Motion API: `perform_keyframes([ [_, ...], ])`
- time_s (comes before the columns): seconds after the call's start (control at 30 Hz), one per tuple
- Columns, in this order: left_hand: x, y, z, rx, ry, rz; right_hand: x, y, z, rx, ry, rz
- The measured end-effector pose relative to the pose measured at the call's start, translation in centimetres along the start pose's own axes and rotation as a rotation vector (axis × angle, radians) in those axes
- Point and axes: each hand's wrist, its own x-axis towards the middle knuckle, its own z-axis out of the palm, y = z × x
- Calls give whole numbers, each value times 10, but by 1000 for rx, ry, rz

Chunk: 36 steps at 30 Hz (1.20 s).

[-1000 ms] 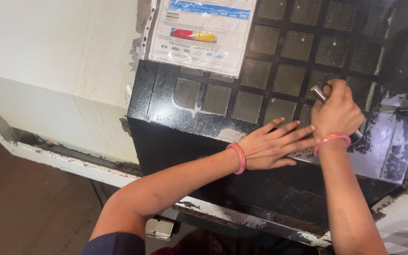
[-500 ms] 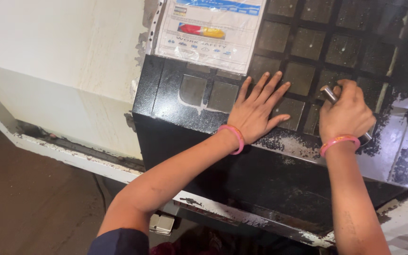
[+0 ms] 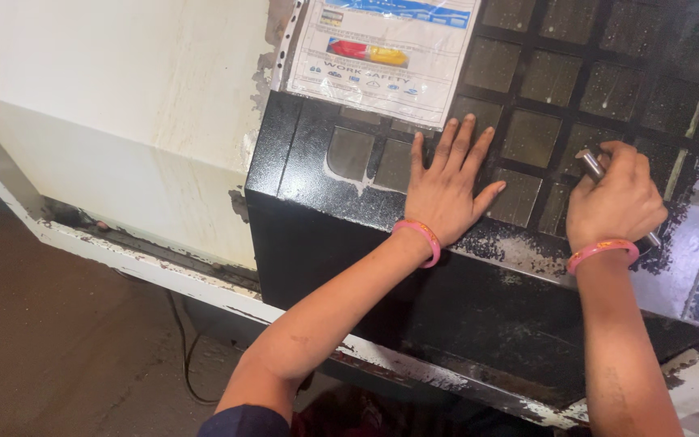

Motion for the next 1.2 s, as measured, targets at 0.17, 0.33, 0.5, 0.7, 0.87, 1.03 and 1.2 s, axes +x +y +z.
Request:
perform_keyframes([
  [0.17,-1,0,0,4,2,2,0,2,2,-12,-3,-10],
  [0.33,-1,0,0,-5,-8,-1,-2,3,2,-19,5,-18],
  [0.5,0,0,0,-1,-8,0,-2,4,3,-20,5,-23],
  [0.7,0,0,-1,5,-20,3,-1,5,3,-18,2,-25],
  [0.87,0,-1,-1,1,-17,5,-2,5,2,-3,-13,-20],
  [1.03,-1,0,0,-2,-13,1,-2,5,0,-31,2,-39],
  [1.2,-1,0,1,-16,2,2,-2,6,1,-8,-12,-28],
])
